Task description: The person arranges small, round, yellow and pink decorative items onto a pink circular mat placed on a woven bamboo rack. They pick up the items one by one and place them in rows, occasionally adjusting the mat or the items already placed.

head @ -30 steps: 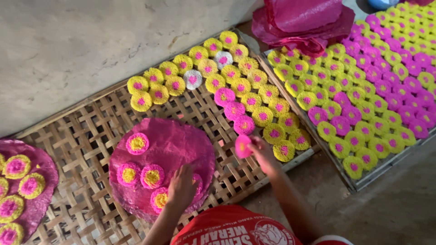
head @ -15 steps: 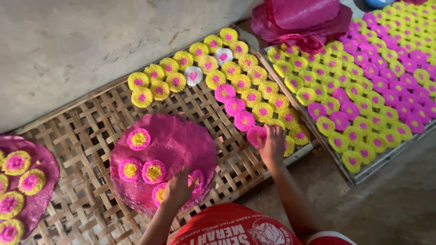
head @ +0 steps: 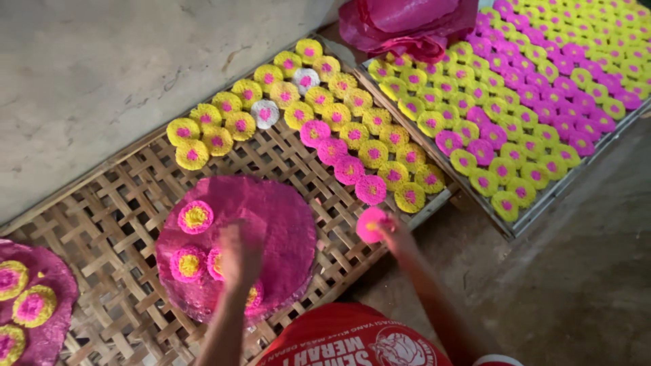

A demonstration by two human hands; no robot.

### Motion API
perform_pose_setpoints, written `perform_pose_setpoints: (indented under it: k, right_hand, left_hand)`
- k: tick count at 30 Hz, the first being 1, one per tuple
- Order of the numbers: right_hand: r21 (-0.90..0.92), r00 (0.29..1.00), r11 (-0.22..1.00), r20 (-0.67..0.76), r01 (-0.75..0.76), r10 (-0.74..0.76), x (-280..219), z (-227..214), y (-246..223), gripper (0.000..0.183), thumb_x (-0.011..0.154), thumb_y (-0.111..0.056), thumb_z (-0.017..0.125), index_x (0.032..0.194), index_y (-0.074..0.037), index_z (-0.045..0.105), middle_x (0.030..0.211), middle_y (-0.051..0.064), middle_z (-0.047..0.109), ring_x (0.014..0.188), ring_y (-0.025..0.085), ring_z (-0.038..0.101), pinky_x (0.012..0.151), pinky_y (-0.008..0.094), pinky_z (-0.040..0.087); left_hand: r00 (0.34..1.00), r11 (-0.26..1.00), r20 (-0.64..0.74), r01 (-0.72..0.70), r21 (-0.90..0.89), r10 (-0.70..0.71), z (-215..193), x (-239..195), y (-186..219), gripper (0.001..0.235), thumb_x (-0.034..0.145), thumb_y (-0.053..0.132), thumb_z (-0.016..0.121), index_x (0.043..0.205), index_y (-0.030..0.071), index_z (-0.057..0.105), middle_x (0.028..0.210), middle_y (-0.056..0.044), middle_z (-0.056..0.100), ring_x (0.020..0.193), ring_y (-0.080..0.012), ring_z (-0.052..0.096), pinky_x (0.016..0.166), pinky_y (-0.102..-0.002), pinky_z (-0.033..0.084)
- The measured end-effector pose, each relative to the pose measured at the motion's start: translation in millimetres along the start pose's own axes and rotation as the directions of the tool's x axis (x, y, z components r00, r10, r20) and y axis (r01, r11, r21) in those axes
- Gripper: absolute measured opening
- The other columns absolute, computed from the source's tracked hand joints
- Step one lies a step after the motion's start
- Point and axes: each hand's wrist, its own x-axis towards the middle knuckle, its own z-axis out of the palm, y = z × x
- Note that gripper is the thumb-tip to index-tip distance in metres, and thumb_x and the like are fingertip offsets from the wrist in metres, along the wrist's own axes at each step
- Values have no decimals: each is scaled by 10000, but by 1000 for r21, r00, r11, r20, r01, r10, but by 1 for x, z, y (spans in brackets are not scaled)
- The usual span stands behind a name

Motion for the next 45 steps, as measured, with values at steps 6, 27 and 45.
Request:
perform_pose_setpoints:
  k: [6, 27, 45]
  right_hand:
    - [-695, 919, 673, -44, 253, -391, 21, -29, 10, 470, 874, -120, 692, 1319, -32, 567, 1117, 230, 657, 1051, 423, 644, 873, 471, 528]
    - [332, 876, 925, 483, -184, 1, 43, 208, -69, 452, 989, -369, 639, 1294, -36, 646, 1140, 143, 747, 1044, 248, 748, 932, 337, 602]
    - [-692, 799, 536, 98, 483, -593, 284, 267, -101, 440, 873, -164, 739, 1280, -36, 629, 1146, 201, 693, 1052, 375, 672, 907, 466, 537]
  left_hand:
    - [792, 998, -609, 63, 11, -43, -2, 18, -100, 627, 898, 376, 652, 1404, 33, 512, 1425, -196, 520, 1316, -383, 524, 1065, -545, 481]
    - [959, 518, -283, -255, -817, 26, -53, 42, 21, 548, 849, 97, 750, 1320, 53, 474, 1073, -131, 669, 902, -261, 722, 758, -392, 631]
    - [904, 926, -255, 283, -249, -345, -56, -57, -136, 471, 844, 246, 747, 1276, 141, 594, 1287, -72, 610, 1258, -290, 556, 1018, -466, 497]
